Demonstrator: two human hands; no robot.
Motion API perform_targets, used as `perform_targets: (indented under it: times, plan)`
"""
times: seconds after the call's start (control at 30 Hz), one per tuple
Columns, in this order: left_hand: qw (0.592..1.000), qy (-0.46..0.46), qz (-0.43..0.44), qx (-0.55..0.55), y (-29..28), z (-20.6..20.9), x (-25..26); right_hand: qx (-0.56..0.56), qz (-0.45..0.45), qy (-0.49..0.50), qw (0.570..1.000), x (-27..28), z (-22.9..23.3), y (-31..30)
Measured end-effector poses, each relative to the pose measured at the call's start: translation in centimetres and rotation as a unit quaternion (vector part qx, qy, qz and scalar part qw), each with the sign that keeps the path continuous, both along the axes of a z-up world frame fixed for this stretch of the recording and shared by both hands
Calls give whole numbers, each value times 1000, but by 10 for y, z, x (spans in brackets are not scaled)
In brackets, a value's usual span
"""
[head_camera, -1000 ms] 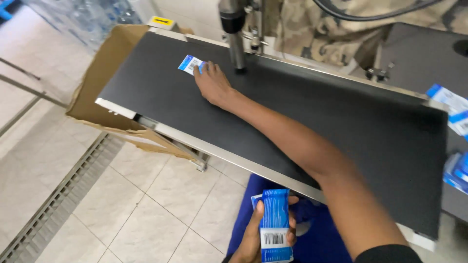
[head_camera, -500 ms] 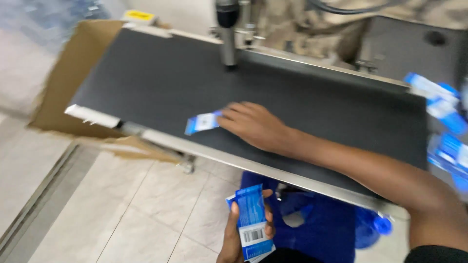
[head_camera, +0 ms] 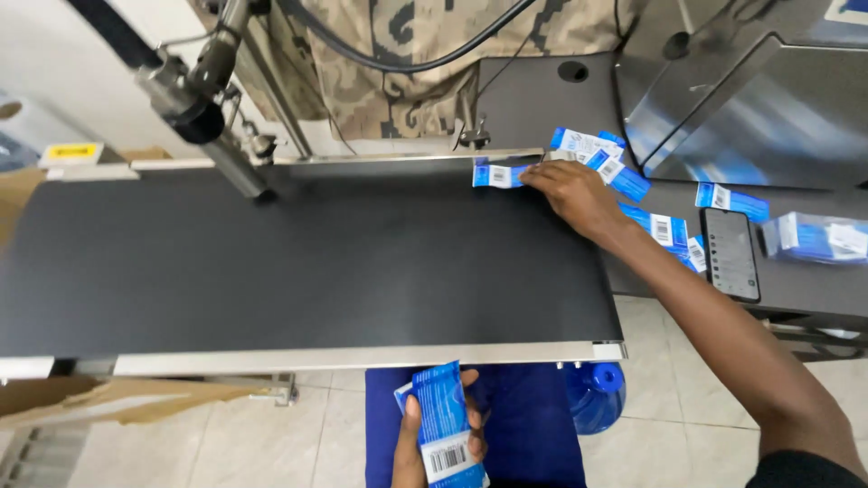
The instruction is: A person is manually placing blue labels onto a moving conveyor belt, picking them one by one from a stack held in their other hand.
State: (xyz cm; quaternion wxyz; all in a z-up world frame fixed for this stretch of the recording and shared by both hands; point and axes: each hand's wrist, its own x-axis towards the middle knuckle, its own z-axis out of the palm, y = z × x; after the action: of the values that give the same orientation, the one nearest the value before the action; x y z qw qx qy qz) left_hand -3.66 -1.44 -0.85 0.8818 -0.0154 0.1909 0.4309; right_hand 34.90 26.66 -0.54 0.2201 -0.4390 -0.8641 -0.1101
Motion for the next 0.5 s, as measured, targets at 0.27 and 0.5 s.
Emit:
perform_targets:
  times: [0.27, 0.5]
  plan:
    - [998, 43, -49, -1, 20, 17, 16, 30, -67, -143, 987, -26, 5, 1]
    - [995, 54, -66, 45, 37, 25, 36, -50, 81, 39, 995, -89, 83, -111]
